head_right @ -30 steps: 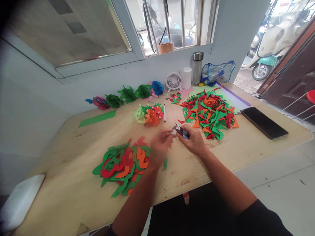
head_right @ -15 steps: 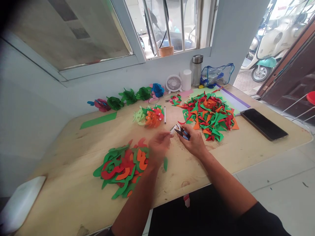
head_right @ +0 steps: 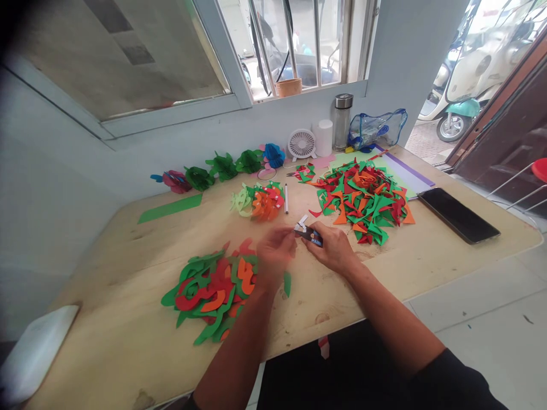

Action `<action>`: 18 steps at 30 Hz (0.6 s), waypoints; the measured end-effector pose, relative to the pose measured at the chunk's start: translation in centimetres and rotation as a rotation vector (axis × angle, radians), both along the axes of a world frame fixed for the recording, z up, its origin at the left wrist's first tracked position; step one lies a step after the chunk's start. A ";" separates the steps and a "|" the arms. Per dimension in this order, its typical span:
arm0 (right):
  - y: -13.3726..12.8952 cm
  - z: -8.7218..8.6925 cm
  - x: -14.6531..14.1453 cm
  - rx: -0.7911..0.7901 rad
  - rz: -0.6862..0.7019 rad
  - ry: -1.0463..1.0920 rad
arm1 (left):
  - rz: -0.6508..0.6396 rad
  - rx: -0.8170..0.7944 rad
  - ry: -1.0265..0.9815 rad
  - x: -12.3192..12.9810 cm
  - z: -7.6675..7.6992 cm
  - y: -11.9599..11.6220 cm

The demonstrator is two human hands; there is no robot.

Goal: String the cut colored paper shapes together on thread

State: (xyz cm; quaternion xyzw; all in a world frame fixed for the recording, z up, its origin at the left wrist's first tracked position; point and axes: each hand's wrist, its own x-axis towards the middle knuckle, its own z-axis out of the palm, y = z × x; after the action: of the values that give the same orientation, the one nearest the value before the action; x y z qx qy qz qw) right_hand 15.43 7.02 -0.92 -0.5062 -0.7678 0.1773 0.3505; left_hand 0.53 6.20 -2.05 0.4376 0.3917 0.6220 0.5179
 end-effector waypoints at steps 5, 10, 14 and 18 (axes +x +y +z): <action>0.0 -0.1 0.0 -0.039 0.015 -0.017 | -0.022 0.018 -0.010 0.0 -0.3 0.1; 0.1 -0.2 0.1 -0.048 0.037 -0.020 | -0.038 0.019 -0.006 0.0 -0.5 0.1; 0.1 -0.1 0.2 -0.033 0.044 -0.020 | -0.028 0.024 0.004 0.0 -0.3 0.1; 0.0 0.1 0.1 -0.021 0.050 -0.024 | -0.029 0.020 0.009 0.0 -0.2 0.1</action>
State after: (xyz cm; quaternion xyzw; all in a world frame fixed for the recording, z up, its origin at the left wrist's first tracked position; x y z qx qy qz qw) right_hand 15.58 7.03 -0.86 -0.4925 -0.7824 0.1882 0.3315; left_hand 0.57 6.29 -2.26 0.4512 0.3817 0.6163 0.5205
